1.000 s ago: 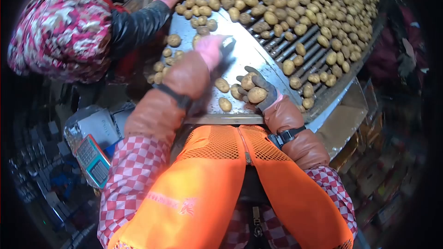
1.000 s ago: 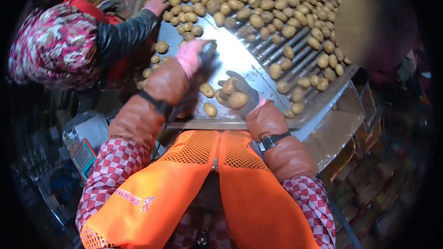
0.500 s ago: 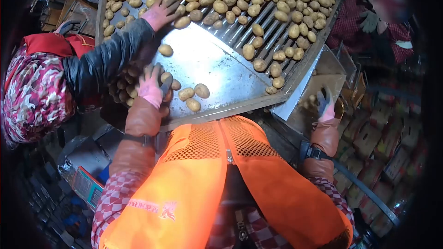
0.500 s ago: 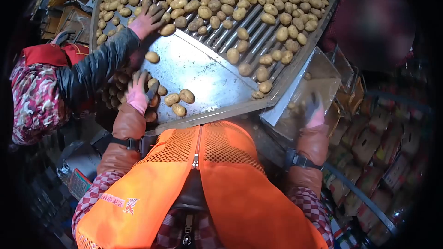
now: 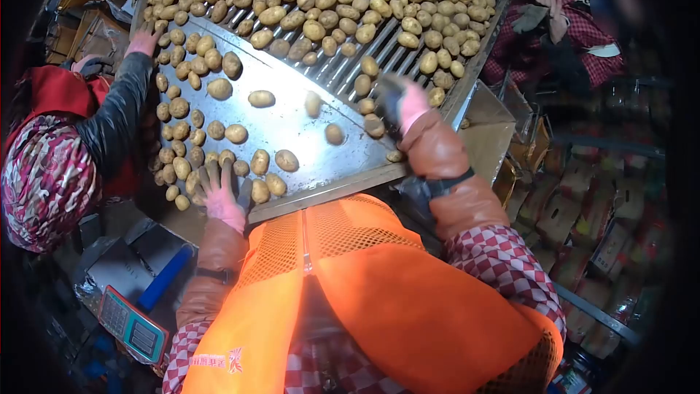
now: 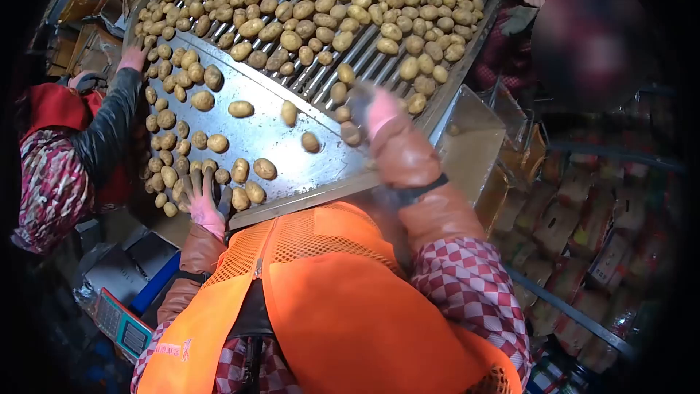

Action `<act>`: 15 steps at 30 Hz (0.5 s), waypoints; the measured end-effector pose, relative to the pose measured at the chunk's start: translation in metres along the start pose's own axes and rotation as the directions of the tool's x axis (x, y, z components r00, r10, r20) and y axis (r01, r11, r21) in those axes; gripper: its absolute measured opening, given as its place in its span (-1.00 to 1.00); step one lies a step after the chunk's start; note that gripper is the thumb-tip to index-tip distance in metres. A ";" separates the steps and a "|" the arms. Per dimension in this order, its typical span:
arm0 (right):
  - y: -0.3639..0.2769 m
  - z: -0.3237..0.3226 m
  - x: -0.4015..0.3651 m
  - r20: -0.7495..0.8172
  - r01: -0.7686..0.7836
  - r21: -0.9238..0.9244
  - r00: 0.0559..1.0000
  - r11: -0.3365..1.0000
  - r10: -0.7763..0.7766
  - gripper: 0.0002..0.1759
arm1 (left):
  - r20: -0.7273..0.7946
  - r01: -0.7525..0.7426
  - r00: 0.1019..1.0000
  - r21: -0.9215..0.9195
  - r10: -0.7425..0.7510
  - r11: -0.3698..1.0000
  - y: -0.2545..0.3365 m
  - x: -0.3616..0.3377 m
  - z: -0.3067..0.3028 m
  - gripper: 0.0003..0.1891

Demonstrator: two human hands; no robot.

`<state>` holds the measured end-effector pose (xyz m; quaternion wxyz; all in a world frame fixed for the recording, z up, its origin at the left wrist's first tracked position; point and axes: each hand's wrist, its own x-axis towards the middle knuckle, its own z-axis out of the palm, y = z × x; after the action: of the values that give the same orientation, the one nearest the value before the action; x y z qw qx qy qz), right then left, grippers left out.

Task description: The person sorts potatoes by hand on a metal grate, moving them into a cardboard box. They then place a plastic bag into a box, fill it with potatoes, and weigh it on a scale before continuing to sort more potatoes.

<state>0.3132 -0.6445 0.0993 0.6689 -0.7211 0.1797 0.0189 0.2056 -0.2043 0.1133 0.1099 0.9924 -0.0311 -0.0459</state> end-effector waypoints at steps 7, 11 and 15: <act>-0.045 -0.052 0.057 -0.421 -0.352 -0.884 0.886 0.308 -0.196 -0.32 | -0.047 0.017 0.999 -0.031 -0.018 0.999 0.001 -0.001 0.004 -0.31; -0.007 0.007 0.032 -0.332 -0.254 -0.838 0.940 0.484 -0.082 -0.50 | -0.031 0.036 0.999 0.034 -0.035 0.999 0.001 0.002 0.007 -0.30; 0.023 0.057 -0.018 0.068 0.207 -0.843 0.956 0.496 -0.284 -0.53 | 0.043 0.099 0.994 0.033 -0.100 0.995 0.014 0.001 -0.011 -0.31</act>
<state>0.3026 -0.5856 0.0764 0.2265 -0.9712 0.0704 -0.0212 0.2068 -0.2155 0.1269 0.0914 0.9930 0.0151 -0.0730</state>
